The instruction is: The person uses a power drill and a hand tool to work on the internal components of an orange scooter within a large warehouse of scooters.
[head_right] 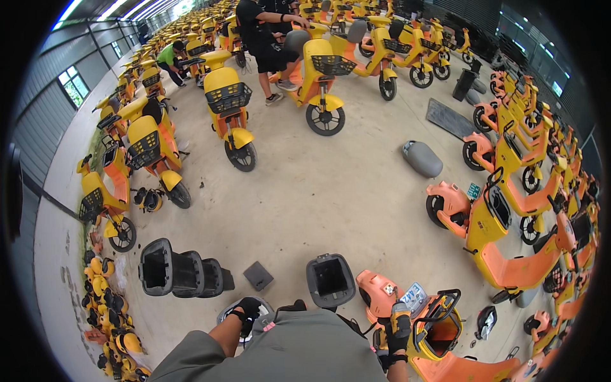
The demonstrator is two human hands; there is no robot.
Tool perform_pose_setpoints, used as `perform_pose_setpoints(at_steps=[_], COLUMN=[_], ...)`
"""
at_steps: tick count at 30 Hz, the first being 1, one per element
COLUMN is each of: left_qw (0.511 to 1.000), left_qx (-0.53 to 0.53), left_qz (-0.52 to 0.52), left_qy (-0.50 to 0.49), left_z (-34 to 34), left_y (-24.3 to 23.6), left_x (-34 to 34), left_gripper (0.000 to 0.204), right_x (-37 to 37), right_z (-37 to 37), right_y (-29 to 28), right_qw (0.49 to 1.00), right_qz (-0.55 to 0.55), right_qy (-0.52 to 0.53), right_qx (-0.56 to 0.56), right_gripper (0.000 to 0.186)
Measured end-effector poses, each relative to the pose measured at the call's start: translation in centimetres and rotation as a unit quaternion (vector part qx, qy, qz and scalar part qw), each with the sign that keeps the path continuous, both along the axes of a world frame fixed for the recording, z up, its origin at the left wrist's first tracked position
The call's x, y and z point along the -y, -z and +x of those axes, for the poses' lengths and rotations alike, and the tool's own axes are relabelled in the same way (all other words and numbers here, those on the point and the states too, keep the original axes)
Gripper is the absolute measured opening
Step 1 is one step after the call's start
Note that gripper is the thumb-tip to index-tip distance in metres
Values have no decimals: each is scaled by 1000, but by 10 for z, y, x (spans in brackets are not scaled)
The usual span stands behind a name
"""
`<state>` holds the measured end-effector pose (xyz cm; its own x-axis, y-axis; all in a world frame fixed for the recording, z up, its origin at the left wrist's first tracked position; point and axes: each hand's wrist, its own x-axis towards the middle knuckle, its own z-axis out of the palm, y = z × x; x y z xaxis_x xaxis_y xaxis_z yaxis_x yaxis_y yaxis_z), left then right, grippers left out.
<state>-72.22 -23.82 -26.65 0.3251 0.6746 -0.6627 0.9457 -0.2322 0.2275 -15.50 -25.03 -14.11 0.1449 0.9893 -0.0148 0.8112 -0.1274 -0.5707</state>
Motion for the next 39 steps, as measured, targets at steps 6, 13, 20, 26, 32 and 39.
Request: perform_pose_setpoints(at_steps=[6,13,20,26,32,39], left_qw=[999,999,992,989,990,956], left_qx=[18,1,-39,5,50,115], left_qz=[33,40,85,82,15,72], left_qy=[-14,20,80,126,133,258], left_z=[9,13,11,-3,-36,-83], left_y=[-44,-67,-64,-67,-25,18], left_x=[-33,-46,-79,-124,-196,-288], left_gripper=[26,28,28,25,22,42], right_x=[34,114,128,138,115,67], right_z=[14,15,-5,-38,-94,-171], right_y=[31,150,143,120,69,6], right_qw=[996,942,925,894,873,829], right_qz=[-76,-118,-291,-347,-337,-319], right_qy=[37,250,238,281,348,448], right_qx=[-42,-188,-53,-38,-54,-104], right_gripper=[46,54,58,61,48,50])
